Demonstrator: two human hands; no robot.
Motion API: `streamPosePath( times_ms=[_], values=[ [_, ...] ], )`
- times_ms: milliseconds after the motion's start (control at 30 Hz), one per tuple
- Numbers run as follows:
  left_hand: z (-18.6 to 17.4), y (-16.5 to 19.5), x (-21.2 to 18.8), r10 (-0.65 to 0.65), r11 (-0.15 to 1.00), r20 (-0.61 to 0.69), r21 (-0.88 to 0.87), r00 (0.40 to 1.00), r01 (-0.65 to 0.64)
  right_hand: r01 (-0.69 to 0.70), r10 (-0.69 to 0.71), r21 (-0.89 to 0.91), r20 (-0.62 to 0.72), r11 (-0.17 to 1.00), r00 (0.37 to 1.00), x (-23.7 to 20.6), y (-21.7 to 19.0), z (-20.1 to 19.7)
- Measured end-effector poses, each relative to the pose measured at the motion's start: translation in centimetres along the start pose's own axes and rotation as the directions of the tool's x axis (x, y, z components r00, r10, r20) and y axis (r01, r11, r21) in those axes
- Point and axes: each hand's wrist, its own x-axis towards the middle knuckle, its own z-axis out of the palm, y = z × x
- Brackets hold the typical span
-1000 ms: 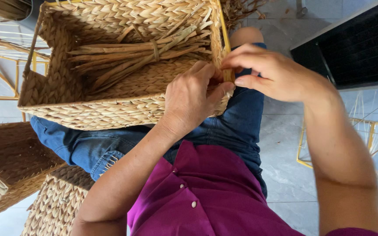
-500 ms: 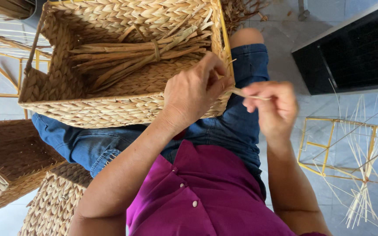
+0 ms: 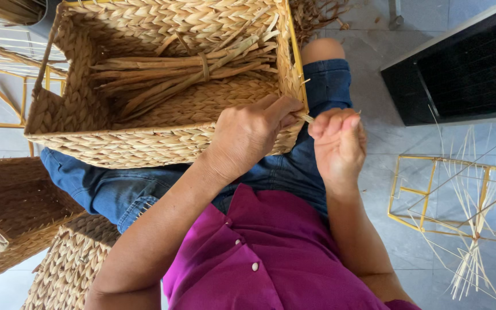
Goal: The person sits on the floor with a woven basket on their lap and weaves thin water-hyacinth strips around the yellow bamboo rim of the basket, tucking and tightening each strip by hand to secure the edge. They repeatedly pull strips from a bundle inside the basket and work them into the rim one after another.
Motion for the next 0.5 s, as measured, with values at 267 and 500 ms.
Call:
streamPosePath(
  times_ms=[267,500],
  values=[
    [-0.8,-0.7,-0.1,0.025,1.0,0.034,-0.002,0.999,-0.025,0.014,-0.014,-0.093,0.007,0.996,1.0,2.2,-2.1,0.0],
    [0.8,-1.3,-0.2,-0.043,0.975,0.136,0.221,0.99,0.012,0.348,-0.08,-0.677,0.393,0.649,0.916,10.1,-1.4,4.2]
  ],
)
